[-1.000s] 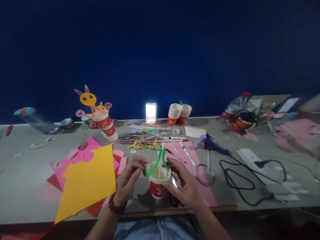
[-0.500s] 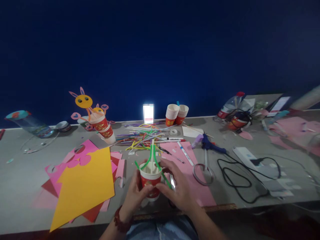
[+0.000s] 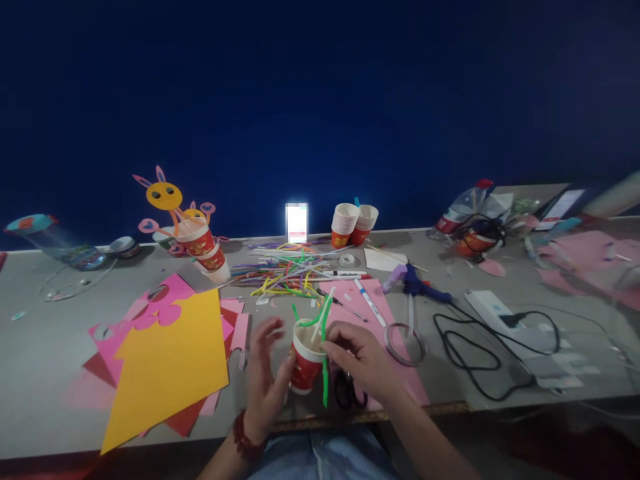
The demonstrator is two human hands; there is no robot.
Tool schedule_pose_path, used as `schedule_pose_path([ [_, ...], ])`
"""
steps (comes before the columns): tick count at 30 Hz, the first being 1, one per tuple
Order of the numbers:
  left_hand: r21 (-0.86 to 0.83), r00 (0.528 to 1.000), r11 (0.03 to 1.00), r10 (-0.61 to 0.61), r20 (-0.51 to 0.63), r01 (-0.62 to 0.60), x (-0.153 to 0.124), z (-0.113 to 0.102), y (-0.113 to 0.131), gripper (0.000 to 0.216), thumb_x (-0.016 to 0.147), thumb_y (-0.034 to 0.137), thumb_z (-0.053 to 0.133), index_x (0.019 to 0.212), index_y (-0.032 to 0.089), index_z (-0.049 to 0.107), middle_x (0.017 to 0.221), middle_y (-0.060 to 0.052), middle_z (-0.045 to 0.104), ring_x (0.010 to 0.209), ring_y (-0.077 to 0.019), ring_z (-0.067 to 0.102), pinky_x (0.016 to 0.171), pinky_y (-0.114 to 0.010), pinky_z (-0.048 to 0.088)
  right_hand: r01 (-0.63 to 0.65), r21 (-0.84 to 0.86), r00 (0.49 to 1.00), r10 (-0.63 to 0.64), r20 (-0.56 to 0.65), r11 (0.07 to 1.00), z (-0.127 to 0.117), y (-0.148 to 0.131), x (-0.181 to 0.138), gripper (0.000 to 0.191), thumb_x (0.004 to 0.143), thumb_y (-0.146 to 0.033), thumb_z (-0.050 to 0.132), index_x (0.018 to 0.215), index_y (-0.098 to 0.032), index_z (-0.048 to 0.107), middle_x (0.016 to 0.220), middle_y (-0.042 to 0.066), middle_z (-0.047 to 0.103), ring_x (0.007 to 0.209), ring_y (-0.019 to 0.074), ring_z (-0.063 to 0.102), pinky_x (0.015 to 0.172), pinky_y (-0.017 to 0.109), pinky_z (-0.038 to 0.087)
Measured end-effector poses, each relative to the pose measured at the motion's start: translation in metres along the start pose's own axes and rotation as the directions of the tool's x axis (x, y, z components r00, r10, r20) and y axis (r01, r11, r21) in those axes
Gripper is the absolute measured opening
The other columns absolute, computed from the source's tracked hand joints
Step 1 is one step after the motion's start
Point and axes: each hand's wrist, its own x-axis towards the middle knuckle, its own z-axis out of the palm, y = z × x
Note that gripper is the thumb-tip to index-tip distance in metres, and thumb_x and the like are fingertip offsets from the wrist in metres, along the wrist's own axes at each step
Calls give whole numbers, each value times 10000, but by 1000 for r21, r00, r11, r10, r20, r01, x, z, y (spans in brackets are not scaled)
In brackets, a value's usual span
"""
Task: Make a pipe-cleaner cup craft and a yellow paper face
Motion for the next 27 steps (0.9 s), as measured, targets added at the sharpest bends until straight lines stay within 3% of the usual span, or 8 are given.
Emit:
schedule_pose_path([
  [1,157,989,978,146,-35,-139,1,-2,4,498,920,242,612,1392,274,456,1427,-112,483,1329,-292,461,1098,-499,399,3,-23,1000,-3,-1,1000,0,0,-1,314,898,-429,616,697,-198,545,664,-18,520,591,126,495,523,220,399],
  [3,370,924,847,353,146,-382,7,-7,17,459,873,164,636,1308,270,535,1344,-99,551,1303,-297,463,1117,-515,350,14,-66,1000,-14,-1,998,1,-2,-1,299,902,-408,608,697,-197,552,650,-21,520,587,126,499,526,220,392],
  [6,396,815,740,352,461,-543,20,-9,36,429,877,98,578,1279,246,548,1219,-90,659,1197,-277,544,1111,-508,331,36,-116,999,-37,-10,993,2,-6,0,296,900,-393,602,683,-197,554,638,-20,526,589,129,505,535,224,389],
  [12,310,819,824,284,499,-474,28,0,45,291,891,44,472,1099,243,523,977,-38,678,960,-206,615,1125,-518,296,58,-158,997,-64,-37,986,3,-8,-1,284,883,-346,597,645,-203,536,604,-24,525,571,134,490,543,237,367],
  [17,274,817,852,263,513,-446,26,2,44,273,832,48,523,1022,241,486,993,-40,655,969,-207,605,1159,-544,240,34,-144,998,-41,-42,989,4,-6,-1,261,857,-307,591,629,-204,517,609,-25,515,584,137,493,542,237,369],
  [21,272,851,879,233,472,-391,26,2,46,243,842,50,516,989,241,480,951,-15,644,927,-192,614,1155,-513,260,28,-129,999,-32,-31,991,6,-6,0,265,872,-309,581,639,-203,514,612,-26,511,580,133,498,531,231,375],
  [25,266,887,912,180,425,-313,26,-1,48,178,893,85,534,982,235,499,904,9,636,863,-172,620,1165,-488,259,97,-131,995,-101,-22,987,3,-1,-6,83,915,-275,560,920,-208,609,809,21,647,662,148,604,580,239,482],
  [27,266,901,921,161,403,-284,27,-2,49,135,917,115,544,965,234,506,886,12,637,849,-171,619,1156,-478,274,235,-185,972,-235,25,954,-1,5,-11,196,894,-207,563,1086,-228,594,1029,72,689,846,183,676,697,276,551],
])
